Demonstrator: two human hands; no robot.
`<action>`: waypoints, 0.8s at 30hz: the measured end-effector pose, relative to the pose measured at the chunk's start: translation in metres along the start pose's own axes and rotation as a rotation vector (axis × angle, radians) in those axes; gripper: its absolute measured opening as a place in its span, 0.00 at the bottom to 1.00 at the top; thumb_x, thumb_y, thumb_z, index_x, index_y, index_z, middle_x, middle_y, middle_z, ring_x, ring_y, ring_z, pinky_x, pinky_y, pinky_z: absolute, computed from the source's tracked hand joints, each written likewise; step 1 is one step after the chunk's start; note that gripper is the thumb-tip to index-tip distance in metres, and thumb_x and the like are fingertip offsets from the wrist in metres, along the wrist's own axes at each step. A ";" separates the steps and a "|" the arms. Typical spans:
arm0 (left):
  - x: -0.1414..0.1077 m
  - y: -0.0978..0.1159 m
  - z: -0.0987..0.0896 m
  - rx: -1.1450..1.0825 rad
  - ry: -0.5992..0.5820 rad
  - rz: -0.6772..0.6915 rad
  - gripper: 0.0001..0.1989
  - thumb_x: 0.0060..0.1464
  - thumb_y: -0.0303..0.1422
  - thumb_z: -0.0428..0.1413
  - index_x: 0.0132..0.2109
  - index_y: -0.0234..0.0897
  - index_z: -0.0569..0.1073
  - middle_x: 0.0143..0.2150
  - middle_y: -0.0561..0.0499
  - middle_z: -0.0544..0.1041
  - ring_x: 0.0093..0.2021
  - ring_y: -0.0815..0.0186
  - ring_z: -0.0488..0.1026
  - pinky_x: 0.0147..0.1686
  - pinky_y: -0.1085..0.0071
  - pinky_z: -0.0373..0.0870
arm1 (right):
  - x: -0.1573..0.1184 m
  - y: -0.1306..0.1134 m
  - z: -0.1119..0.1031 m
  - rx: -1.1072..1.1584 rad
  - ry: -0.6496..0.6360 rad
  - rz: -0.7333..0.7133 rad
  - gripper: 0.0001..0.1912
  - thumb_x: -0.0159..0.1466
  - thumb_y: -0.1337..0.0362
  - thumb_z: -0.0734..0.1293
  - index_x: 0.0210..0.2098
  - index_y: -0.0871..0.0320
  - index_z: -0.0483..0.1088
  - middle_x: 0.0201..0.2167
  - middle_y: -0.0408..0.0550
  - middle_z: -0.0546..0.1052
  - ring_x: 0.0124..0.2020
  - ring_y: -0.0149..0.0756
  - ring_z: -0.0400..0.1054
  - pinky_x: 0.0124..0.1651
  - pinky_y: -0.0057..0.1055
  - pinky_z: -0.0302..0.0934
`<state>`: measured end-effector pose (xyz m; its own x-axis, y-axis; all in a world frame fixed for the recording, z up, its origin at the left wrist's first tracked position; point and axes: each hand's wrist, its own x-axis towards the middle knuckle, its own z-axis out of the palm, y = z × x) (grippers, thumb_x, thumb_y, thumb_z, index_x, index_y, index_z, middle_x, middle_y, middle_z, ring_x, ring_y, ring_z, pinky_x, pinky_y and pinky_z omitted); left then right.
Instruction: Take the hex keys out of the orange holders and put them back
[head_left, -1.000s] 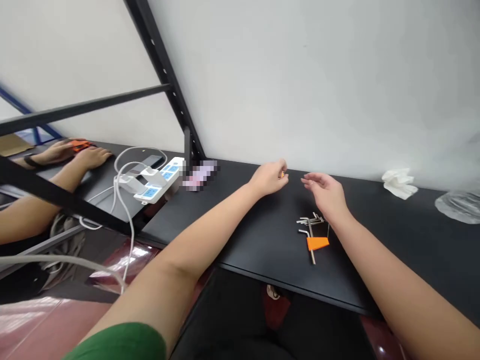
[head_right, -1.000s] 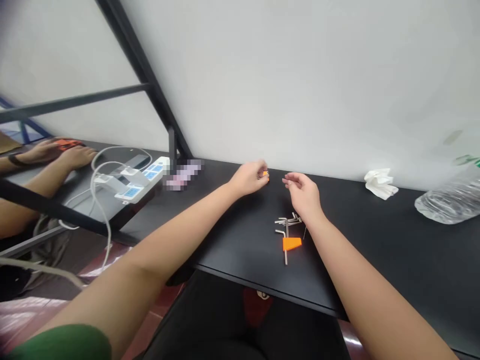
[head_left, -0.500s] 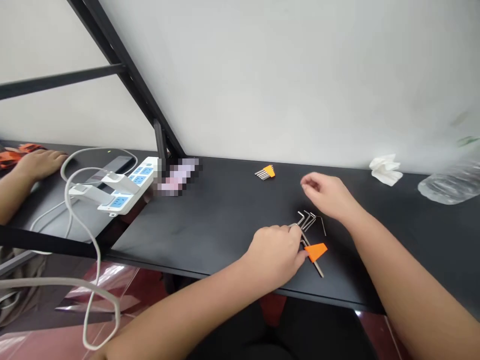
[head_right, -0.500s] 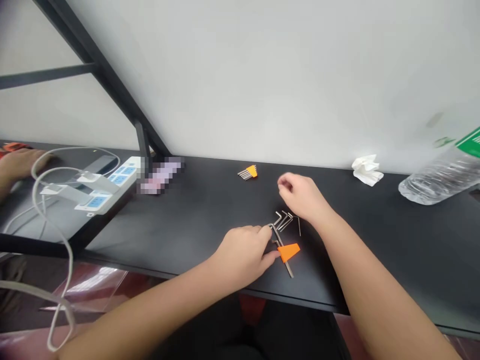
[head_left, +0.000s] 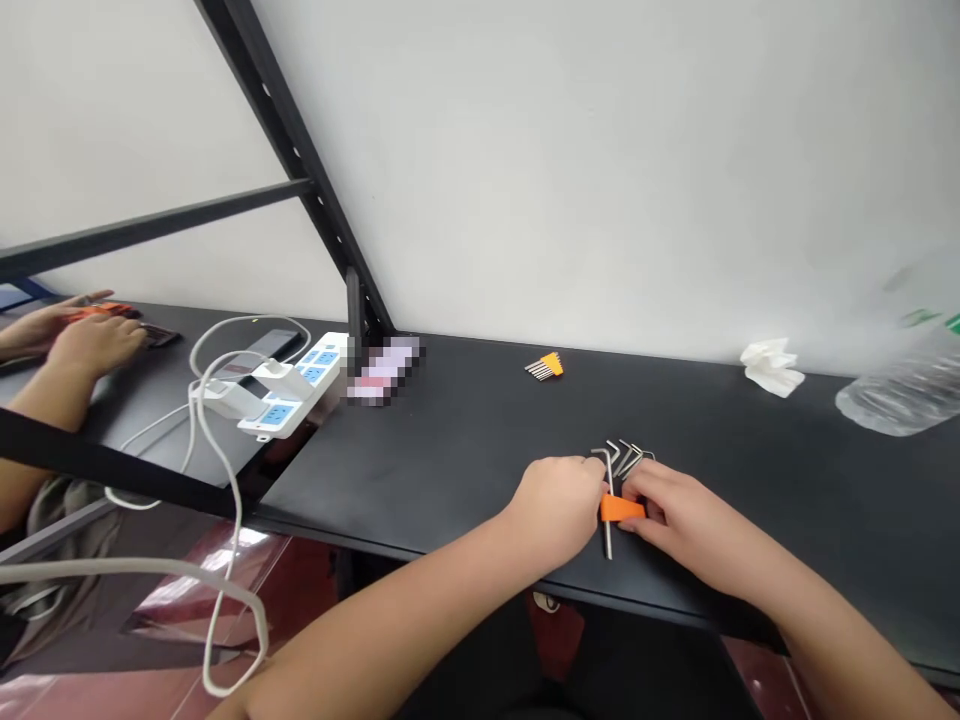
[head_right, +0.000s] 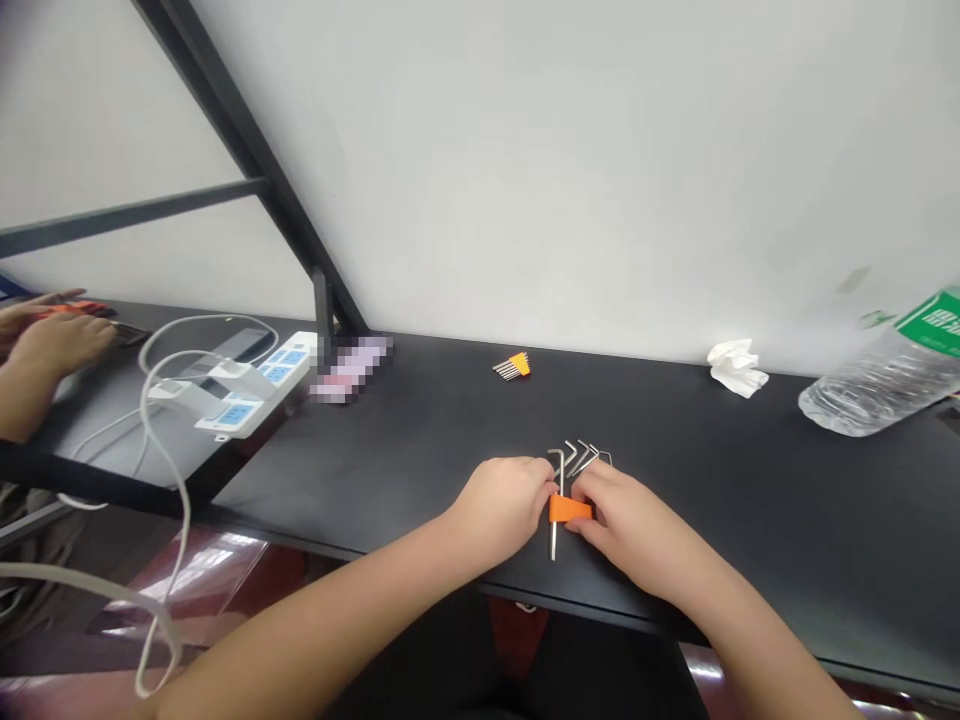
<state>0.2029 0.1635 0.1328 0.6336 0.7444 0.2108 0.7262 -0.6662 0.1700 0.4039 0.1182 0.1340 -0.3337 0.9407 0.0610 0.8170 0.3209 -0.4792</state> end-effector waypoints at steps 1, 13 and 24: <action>-0.001 -0.002 -0.005 -0.021 0.022 -0.017 0.10 0.67 0.33 0.49 0.39 0.36 0.73 0.36 0.48 0.79 0.35 0.59 0.78 0.33 0.67 0.68 | 0.002 -0.004 -0.002 0.019 0.023 0.010 0.07 0.67 0.63 0.64 0.33 0.57 0.69 0.36 0.46 0.74 0.35 0.34 0.68 0.36 0.29 0.60; 0.064 -0.094 -0.127 -0.632 0.270 0.027 0.10 0.61 0.36 0.57 0.41 0.34 0.78 0.35 0.50 0.80 0.34 0.68 0.75 0.36 0.73 0.70 | 0.132 -0.063 -0.009 0.989 0.343 -0.020 0.21 0.58 0.47 0.74 0.31 0.61 0.74 0.23 0.45 0.72 0.19 0.27 0.62 0.21 0.25 0.53; 0.028 -0.147 -0.082 -0.937 0.124 -0.016 0.25 0.57 0.44 0.65 0.55 0.32 0.76 0.48 0.43 0.81 0.47 0.61 0.79 0.50 0.66 0.75 | 0.152 -0.078 0.023 1.010 0.319 0.068 0.20 0.59 0.47 0.72 0.32 0.60 0.76 0.18 0.40 0.65 0.14 0.25 0.56 0.18 0.26 0.49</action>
<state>0.0919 0.2780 0.1928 0.5537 0.7793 0.2934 0.1905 -0.4615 0.8665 0.2788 0.2338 0.1599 -0.0432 0.9856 0.1633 0.0107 0.1639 -0.9864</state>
